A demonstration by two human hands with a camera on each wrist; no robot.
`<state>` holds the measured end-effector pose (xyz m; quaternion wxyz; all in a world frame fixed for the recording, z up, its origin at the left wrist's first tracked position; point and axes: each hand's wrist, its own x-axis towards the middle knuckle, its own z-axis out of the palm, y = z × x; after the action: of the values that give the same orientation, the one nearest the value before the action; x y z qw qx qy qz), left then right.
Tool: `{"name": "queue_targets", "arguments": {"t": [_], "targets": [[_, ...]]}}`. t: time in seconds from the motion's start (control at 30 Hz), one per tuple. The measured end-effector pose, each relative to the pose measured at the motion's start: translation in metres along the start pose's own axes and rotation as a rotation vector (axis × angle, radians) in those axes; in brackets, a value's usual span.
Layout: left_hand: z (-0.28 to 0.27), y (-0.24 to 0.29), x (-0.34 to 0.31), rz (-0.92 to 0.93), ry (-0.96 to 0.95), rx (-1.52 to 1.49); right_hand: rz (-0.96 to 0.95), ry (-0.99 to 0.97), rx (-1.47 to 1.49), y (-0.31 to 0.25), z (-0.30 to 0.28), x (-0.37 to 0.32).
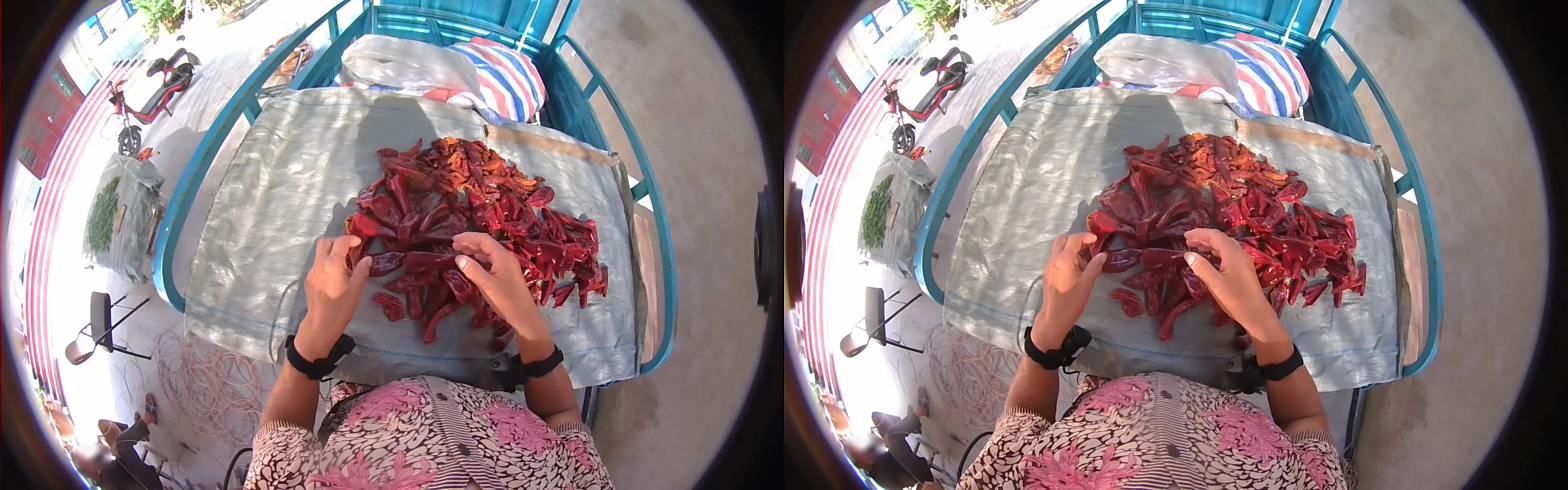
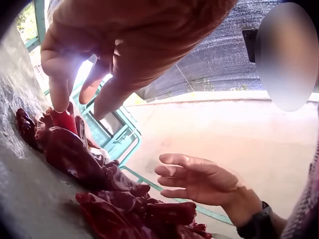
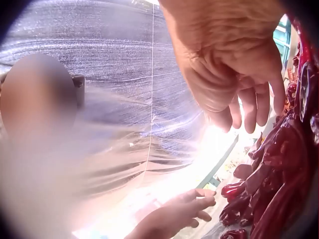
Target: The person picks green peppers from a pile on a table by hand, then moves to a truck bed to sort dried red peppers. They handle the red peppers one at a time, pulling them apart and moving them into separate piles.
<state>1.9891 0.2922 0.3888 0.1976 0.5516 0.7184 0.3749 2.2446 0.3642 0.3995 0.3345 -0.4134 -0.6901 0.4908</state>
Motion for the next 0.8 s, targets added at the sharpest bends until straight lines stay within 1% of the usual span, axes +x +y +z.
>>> {"name": "queue_targets", "arguments": {"t": [0.1,0.17,0.2,0.3,0.37,0.47,0.5,0.53,0.6,0.63,0.67,0.7,0.8], "targets": [[0.009,-0.013,0.022,0.091,0.049,0.065,0.057,-0.039,0.023,-0.007,0.008,-0.002],[0.023,-0.033,0.036,0.243,0.08,0.214,0.086,-0.084,-0.02,-0.015,0.015,-0.003],[0.024,-0.034,0.042,0.319,0.094,0.288,0.06,-0.094,-0.028,-0.014,0.018,-0.004],[0.023,-0.032,0.051,0.233,-0.033,0.301,0.019,-0.114,-0.047,-0.01,0.02,-0.008],[0.017,-0.024,0.047,0.266,0.01,0.277,0.023,-0.117,-0.054,-0.007,0.019,-0.008],[0.001,0.0,0.026,0.295,0.02,0.194,-0.118,0.0,-0.183,-0.014,0.021,-0.009],[-0.003,0.007,0.018,0.302,0.017,0.16,-0.118,0.037,-0.223,-0.018,0.026,-0.009],[-0.003,0.011,0.011,0.304,-0.035,0.083,-0.121,0.075,-0.263,-0.024,0.032,-0.008],[-0.002,0.017,-0.001,0.306,-0.133,-0.072,-0.214,0.058,-0.367,-0.018,0.037,-0.005],[0.0,0.02,-0.006,0.267,-0.163,-0.106,-0.302,0.003,-0.43,-0.005,0.038,-0.004],[0.0,0.018,-0.007,0.282,-0.183,-0.127,-0.389,-0.053,-0.493,0.003,0.04,-0.004],[0.001,0.015,-0.008,0.296,-0.202,-0.149,-0.304,-0.095,-0.547,0.0,0.042,-0.006],[0.001,0.0,-0.004,0.293,-0.265,-0.194,-0.3,-0.157,-0.654,-0.001,0.041,-0.007]]}}
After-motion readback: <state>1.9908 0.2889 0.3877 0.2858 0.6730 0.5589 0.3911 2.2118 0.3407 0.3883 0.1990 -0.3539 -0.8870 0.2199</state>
